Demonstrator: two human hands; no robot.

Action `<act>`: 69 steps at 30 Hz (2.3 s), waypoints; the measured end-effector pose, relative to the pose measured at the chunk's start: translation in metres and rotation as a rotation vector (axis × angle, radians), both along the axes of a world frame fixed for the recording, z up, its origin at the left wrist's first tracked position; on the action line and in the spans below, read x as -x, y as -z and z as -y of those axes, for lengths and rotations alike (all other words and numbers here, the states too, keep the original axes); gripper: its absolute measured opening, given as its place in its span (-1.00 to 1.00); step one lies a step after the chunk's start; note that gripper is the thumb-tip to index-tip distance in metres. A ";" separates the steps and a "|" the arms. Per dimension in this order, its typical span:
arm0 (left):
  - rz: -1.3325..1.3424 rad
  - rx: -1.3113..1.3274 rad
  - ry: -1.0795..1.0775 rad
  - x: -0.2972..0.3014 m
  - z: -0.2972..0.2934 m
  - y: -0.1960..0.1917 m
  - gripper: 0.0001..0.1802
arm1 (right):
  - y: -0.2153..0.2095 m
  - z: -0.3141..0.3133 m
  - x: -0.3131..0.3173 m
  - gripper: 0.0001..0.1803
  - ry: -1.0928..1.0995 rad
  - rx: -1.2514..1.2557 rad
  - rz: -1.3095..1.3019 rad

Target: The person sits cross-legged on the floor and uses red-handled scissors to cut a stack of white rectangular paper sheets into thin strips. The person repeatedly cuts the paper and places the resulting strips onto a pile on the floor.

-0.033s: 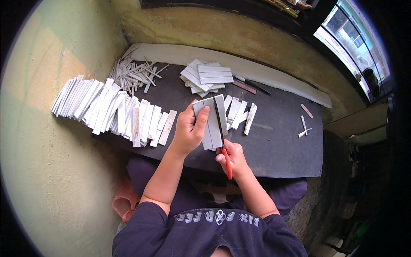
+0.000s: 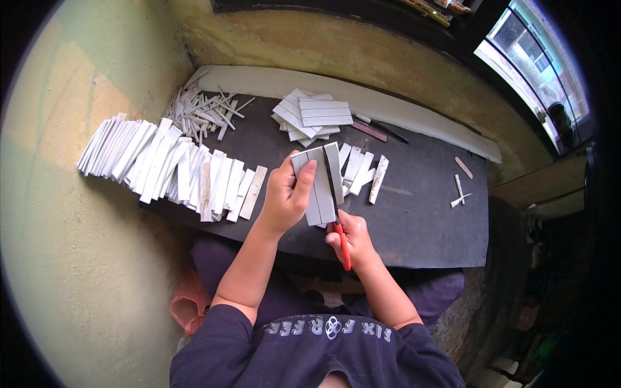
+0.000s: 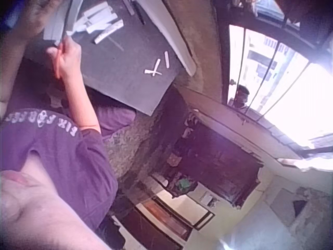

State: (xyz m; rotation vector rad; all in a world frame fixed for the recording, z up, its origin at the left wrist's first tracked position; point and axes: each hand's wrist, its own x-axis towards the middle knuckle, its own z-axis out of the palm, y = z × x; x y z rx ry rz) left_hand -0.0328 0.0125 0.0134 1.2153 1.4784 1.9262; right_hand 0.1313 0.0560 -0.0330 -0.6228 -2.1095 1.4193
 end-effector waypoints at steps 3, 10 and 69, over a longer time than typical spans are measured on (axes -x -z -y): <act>-0.009 -0.017 -0.006 -0.001 -0.001 -0.001 -0.82 | 0.000 0.000 0.000 -0.31 0.011 -0.010 0.000; 0.003 -0.003 -0.002 0.000 -0.001 0.001 -0.82 | -0.001 0.002 0.003 -0.34 0.037 -0.029 -0.023; 0.365 -0.001 0.138 0.008 0.010 -0.016 -0.66 | -0.032 0.000 -0.012 -0.41 -0.138 0.275 0.103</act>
